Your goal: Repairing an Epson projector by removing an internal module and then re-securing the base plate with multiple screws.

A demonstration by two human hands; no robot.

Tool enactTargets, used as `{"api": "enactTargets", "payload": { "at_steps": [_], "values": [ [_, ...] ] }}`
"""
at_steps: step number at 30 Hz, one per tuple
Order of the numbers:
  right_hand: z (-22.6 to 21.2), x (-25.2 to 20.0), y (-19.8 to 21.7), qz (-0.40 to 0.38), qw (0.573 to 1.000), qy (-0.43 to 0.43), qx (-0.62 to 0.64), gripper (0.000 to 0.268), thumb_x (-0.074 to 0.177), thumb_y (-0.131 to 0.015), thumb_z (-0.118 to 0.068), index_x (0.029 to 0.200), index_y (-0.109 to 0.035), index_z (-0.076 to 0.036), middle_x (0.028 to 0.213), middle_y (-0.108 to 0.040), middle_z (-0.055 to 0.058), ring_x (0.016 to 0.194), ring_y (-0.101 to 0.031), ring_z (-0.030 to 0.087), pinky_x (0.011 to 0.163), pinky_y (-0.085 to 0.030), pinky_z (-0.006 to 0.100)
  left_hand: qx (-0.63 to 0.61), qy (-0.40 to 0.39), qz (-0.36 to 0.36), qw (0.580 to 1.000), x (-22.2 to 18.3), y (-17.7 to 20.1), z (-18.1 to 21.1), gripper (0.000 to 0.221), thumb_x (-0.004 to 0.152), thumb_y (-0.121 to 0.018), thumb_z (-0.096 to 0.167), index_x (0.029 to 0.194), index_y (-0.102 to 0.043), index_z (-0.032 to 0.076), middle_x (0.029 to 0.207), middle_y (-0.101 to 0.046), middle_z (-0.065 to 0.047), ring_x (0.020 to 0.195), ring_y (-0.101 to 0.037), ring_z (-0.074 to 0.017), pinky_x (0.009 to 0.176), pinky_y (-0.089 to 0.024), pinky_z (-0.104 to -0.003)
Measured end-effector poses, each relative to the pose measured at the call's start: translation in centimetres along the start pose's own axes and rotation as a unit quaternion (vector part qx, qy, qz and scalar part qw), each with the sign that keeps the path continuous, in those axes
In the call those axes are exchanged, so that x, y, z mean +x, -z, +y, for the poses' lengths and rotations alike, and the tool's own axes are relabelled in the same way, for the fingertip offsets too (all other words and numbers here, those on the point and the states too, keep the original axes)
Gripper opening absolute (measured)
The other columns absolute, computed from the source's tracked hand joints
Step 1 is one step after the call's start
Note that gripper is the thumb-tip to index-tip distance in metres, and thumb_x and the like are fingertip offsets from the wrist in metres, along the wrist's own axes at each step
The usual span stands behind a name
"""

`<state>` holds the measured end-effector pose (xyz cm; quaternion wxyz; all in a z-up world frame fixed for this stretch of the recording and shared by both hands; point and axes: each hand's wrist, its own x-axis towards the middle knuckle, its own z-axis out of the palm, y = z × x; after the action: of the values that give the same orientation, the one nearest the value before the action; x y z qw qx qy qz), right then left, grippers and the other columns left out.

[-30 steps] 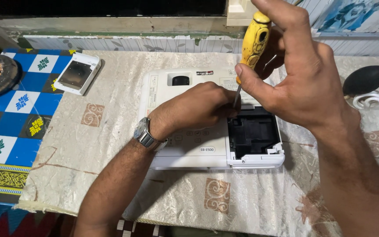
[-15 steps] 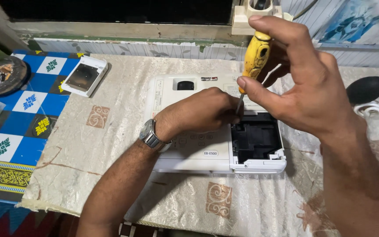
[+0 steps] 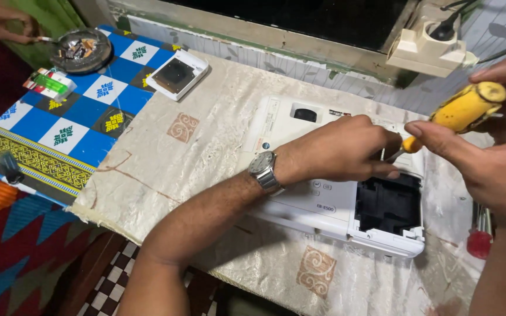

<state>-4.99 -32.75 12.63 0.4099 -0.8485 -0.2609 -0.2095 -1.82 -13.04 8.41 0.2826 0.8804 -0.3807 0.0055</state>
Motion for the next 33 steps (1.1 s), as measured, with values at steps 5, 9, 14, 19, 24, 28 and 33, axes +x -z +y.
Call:
{"api": "enactTargets", "payload": {
  "at_steps": [5,9,14,19,24,28,33],
  "values": [
    [-0.4,0.5,0.3,-0.051,0.996,0.075,0.007,0.056,0.107,-0.072,0.005,0.152,-0.040,0.015,0.148,-0.040,0.027,0.125,-0.053,0.036,0.100,-0.052,0.041,0.021,0.008,0.012,1.000,0.1,-0.4,-0.2,0.025,0.088,-0.068,0.040,0.096,-0.071,0.017,0.084,-0.075,-0.009,0.078,-0.070,-0.0305,0.061,-0.049,-0.047],
    [-2.4,0.5,0.7,-0.142,0.985,0.054,0.077,0.061,0.101,-0.038,0.008,0.159,-0.020,0.004,0.160,-0.041,0.033,0.145,-0.050,0.046,0.112,-0.046,0.048,0.055,-0.060,0.018,0.996,0.0,-1.2,-1.2,0.012,0.084,-0.058,0.022,0.095,-0.063,0.022,0.084,-0.074,-0.007,0.079,-0.069,-0.0347,0.057,-0.047,-0.051],
    [7.9,0.1,0.7,-0.117,0.991,-0.003,0.069,0.068,0.093,-0.056,-0.002,0.156,-0.030,0.006,0.142,-0.039,0.025,0.123,-0.047,0.036,0.104,-0.041,0.043,0.016,0.006,-0.038,0.999,-0.4,-0.5,0.8,0.030,0.091,-0.056,0.034,0.114,-0.060,0.016,0.094,-0.077,-0.012,0.078,-0.073,-0.0341,0.057,-0.050,-0.050],
    [4.3,0.1,1.2,-0.068,0.997,-0.024,0.017,0.064,0.091,-0.078,-0.013,0.144,-0.053,0.011,0.119,-0.047,0.016,0.100,-0.049,0.020,0.086,-0.037,0.030,0.036,0.009,0.025,0.999,0.2,-1.8,0.1,0.031,0.086,-0.062,0.048,0.088,-0.066,0.017,0.076,-0.075,-0.008,0.074,-0.071,-0.0360,0.055,-0.047,-0.053],
    [-1.1,0.5,1.7,-0.151,0.969,0.037,0.192,0.059,0.096,-0.044,0.003,0.153,-0.031,-0.002,0.148,-0.053,0.032,0.134,-0.065,0.043,0.114,-0.058,0.048,0.058,-0.045,-0.010,0.997,0.1,-1.9,-0.8,0.018,0.094,-0.057,0.028,0.101,-0.060,0.011,0.085,-0.072,-0.015,0.084,-0.067,-0.0386,0.069,-0.048,-0.052],
    [-0.3,0.8,1.8,-0.078,0.984,0.070,0.142,0.045,0.096,-0.063,0.012,0.137,-0.045,0.009,0.123,-0.052,0.025,0.113,-0.074,0.036,0.097,-0.066,0.036,-0.002,-0.010,-0.057,0.998,-0.5,0.1,0.9,0.029,0.098,-0.054,0.033,0.109,-0.065,0.008,0.091,-0.074,-0.021,0.086,-0.069,-0.0410,0.071,-0.049,-0.050],
    [-0.8,2.1,2.1,-0.072,0.978,0.192,0.043,0.059,0.090,-0.078,-0.023,0.137,-0.057,0.006,0.127,-0.059,0.024,0.110,-0.070,0.029,0.101,-0.057,0.036,0.035,-0.029,0.036,0.998,-0.5,-0.4,0.3,0.019,0.091,-0.071,0.029,0.083,-0.070,0.012,0.073,-0.073,-0.018,0.069,-0.067,-0.0442,0.057,-0.045,-0.054]
  ]
}}
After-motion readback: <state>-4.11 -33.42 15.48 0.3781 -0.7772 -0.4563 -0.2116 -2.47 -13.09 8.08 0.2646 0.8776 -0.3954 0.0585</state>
